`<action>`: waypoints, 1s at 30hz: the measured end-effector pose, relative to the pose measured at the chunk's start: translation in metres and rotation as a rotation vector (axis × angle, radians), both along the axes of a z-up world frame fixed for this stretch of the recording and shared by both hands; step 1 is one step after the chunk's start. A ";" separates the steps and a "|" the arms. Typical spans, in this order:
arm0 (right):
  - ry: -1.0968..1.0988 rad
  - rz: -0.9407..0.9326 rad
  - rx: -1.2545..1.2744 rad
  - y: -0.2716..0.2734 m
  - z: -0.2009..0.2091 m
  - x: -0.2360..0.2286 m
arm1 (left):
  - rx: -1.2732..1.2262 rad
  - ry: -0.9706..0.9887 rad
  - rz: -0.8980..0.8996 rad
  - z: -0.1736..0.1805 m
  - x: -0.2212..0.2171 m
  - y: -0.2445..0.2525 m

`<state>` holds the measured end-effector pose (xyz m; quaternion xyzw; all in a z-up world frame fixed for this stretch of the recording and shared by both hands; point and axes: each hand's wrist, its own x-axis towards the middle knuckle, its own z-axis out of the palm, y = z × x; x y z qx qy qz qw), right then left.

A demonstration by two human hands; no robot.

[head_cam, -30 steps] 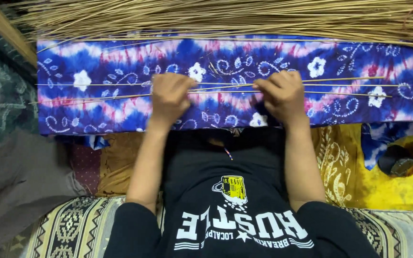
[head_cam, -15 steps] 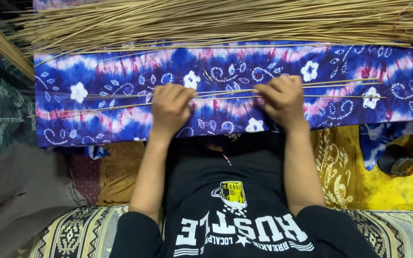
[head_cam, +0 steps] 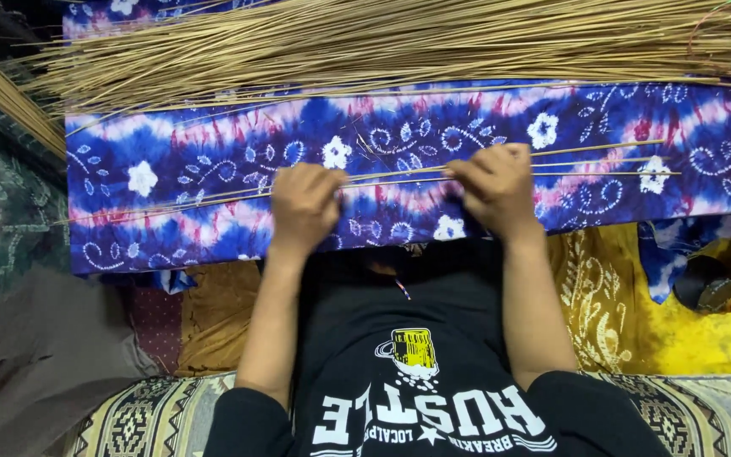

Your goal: Sorting and aligning thin bamboo sticks on a patterned cloth surface.

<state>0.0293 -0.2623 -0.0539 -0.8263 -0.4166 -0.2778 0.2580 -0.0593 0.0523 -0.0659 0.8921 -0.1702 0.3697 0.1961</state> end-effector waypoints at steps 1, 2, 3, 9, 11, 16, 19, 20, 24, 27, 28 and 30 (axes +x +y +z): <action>0.026 -0.029 0.000 -0.012 0.001 0.005 | 0.014 0.033 0.053 0.009 -0.004 0.015; 0.030 -0.029 0.000 -0.008 0.003 0.004 | 0.014 0.037 0.052 0.009 -0.003 0.010; 0.034 -0.013 0.000 -0.003 0.005 0.002 | -0.002 0.034 0.053 0.009 -0.001 0.006; -0.018 0.084 -0.001 0.041 0.003 -0.012 | -0.011 -0.016 0.014 0.007 0.006 -0.050; -0.025 0.085 -0.007 0.027 0.003 -0.008 | -0.012 -0.023 0.026 0.004 0.003 -0.036; 0.035 -0.013 -0.018 -0.011 0.001 0.007 | 0.019 0.017 0.146 0.016 -0.005 0.003; 0.054 0.010 0.002 0.010 -0.012 -0.001 | -0.034 0.004 0.099 0.000 0.004 -0.019; 0.052 0.010 0.003 0.019 -0.011 -0.006 | -0.034 0.002 0.099 0.000 0.005 -0.031; 0.015 0.052 -0.009 0.024 -0.015 -0.006 | -0.053 -0.004 0.050 -0.007 0.008 -0.048; -0.013 -0.002 -0.019 -0.016 -0.012 0.012 | -0.039 0.009 0.078 -0.003 0.002 -0.015; -0.046 -0.064 -0.029 -0.032 -0.010 0.019 | -0.026 0.010 0.105 0.000 -0.001 0.000; -0.037 -0.089 -0.011 -0.037 0.002 0.018 | -0.025 0.004 0.135 0.014 -0.003 0.006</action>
